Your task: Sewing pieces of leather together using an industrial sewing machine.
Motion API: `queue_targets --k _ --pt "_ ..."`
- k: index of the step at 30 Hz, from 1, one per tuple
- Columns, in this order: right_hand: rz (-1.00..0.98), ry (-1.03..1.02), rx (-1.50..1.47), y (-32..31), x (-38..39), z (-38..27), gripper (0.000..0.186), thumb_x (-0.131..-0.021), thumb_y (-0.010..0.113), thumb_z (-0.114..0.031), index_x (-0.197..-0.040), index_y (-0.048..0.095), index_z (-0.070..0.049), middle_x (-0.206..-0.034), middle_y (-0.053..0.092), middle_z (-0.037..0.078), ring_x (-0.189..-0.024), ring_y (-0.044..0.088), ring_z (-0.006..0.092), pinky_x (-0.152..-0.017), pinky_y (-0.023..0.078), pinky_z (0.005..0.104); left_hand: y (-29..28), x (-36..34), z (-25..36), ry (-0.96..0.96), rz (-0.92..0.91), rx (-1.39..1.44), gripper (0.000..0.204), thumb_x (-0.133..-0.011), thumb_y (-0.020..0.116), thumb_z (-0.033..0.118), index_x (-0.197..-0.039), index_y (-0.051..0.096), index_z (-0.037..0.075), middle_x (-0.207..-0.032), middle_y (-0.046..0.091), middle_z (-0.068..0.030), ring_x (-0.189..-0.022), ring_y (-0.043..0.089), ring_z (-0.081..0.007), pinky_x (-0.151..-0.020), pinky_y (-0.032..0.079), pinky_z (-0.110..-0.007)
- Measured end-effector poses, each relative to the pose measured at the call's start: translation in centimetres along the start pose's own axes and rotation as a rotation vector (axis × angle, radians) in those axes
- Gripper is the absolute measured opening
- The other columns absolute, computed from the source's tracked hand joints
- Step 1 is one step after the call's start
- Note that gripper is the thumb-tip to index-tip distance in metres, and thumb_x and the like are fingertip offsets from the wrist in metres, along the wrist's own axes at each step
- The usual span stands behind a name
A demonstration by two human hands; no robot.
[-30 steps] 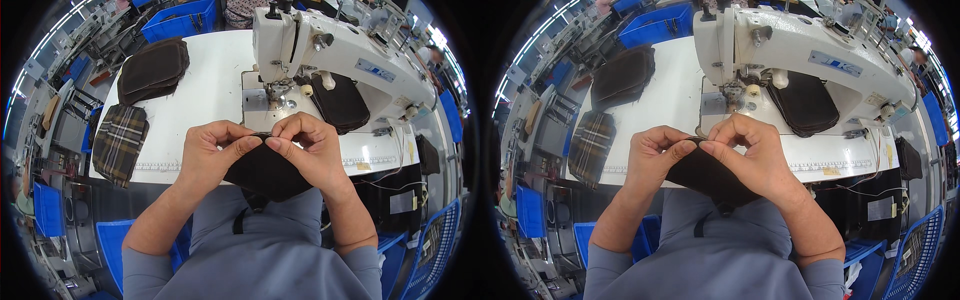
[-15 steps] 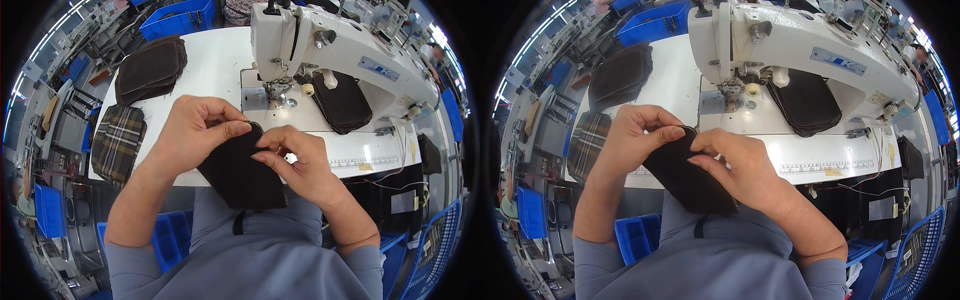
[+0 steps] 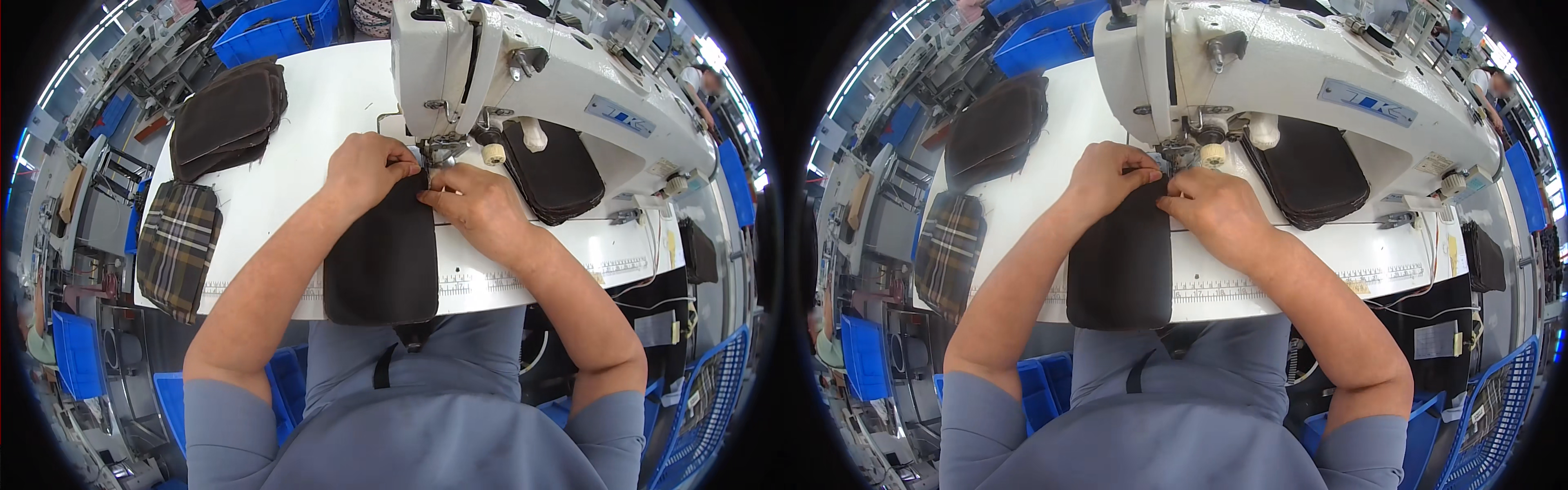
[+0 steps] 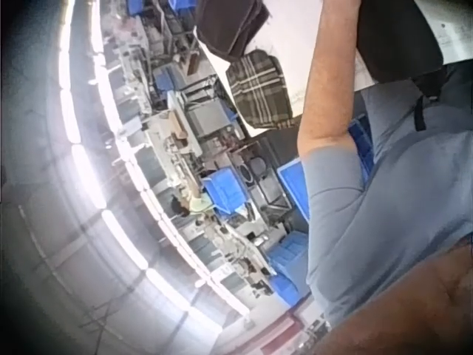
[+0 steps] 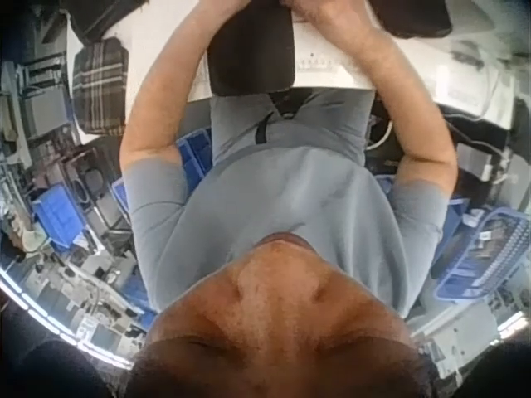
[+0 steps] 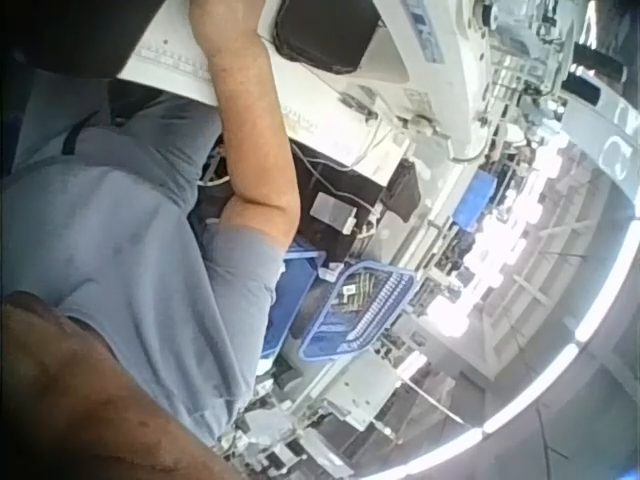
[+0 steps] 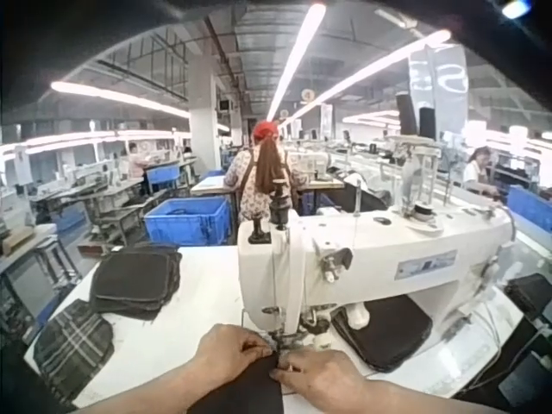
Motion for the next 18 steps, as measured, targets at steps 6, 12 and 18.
queue_targets --k 6,12,18 --pt "0.047 0.07 0.048 0.5 1.0 1.2 0.02 -0.082 0.071 -0.013 -0.101 0.079 -0.013 -0.106 0.075 0.002 -0.084 0.072 0.0243 -0.067 0.058 0.0381 0.0 -0.3 0.8 0.159 0.172 0.035 0.014 -0.083 0.084 0.02 -0.089 0.081 0.008 -0.091 0.077 -0.0059 -0.082 0.076 -0.0277 -0.077 0.059 -0.037" --pt "-0.01 0.098 0.13 1.0 1.1 1.8 0.024 -0.084 0.067 -0.014 -0.104 0.079 -0.015 -0.113 0.078 -0.001 -0.075 0.072 0.0223 -0.062 0.057 0.0376 0.1 -1.2 -0.1 0.154 0.199 0.099 0.015 -0.082 0.081 0.018 -0.092 0.079 0.006 -0.09 0.076 -0.0067 -0.079 0.075 -0.0273 -0.074 0.058 -0.037" --pt "-0.018 0.091 0.19 1.1 1.1 1.9 0.031 -0.079 0.074 -0.01 -0.109 0.08 -0.015 -0.114 0.077 -0.002 -0.083 0.071 0.014 -0.056 0.056 0.0314 0.3 -1.8 -0.3 0.194 0.202 0.137 0.018 -0.081 0.078 0.016 -0.095 0.078 0.006 -0.089 0.076 -0.0069 -0.078 0.074 -0.0266 -0.074 0.058 -0.037"
Point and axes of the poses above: each hand's wrist, its own x-axis away from the middle knuckle, its own y-axis out of the palm, z = x × y, the point moved 10 cm from there along -x, towards the middle knuckle
